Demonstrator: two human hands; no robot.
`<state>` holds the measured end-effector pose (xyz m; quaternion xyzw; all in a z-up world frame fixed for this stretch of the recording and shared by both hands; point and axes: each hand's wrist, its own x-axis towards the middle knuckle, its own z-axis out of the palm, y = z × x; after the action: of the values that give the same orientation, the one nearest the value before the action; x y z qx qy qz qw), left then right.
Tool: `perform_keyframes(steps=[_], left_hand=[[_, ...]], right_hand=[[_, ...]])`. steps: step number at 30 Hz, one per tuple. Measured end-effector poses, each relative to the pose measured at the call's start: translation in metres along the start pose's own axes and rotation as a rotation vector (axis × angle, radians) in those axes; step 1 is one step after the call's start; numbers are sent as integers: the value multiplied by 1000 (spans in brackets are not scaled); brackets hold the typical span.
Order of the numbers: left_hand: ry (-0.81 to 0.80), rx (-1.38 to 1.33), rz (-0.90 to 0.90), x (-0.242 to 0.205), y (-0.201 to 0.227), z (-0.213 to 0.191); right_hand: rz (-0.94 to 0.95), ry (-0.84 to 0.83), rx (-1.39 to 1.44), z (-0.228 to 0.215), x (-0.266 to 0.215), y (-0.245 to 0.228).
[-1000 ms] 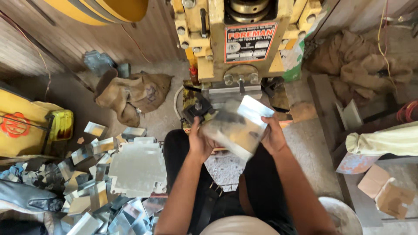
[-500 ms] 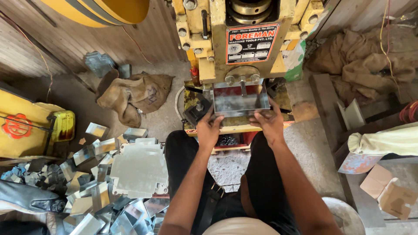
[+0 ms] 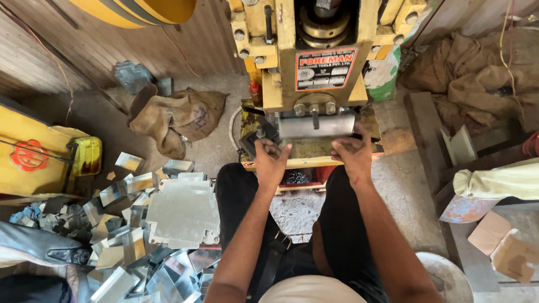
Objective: The person sits on the floor in a workshop and repeatedly places rectangular metal sheets into a yellow hydraulic press machine. They align the sheets, operate the press to process them, and then remove the finished pieces, stacking them on the floor to their left.
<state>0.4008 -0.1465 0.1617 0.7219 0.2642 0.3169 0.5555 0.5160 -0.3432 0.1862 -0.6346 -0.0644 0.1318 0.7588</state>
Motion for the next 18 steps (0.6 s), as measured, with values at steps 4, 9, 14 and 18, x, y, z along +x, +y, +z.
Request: perform_keyframes(steps=[4, 9, 14, 18], left_hand=[[-100, -16, 92, 8, 26, -5], [-251, 123, 215, 24, 59, -15], [-244, 83, 207, -12, 54, -23], [-387, 46, -160, -55, 21, -27]], right_hand=[[-66, -39, -51, 7, 6, -17], [-202, -189, -14, -2, 6, -43], [17, -212, 179, -22, -18, -52], [67, 98, 183, -20, -17, -2]])
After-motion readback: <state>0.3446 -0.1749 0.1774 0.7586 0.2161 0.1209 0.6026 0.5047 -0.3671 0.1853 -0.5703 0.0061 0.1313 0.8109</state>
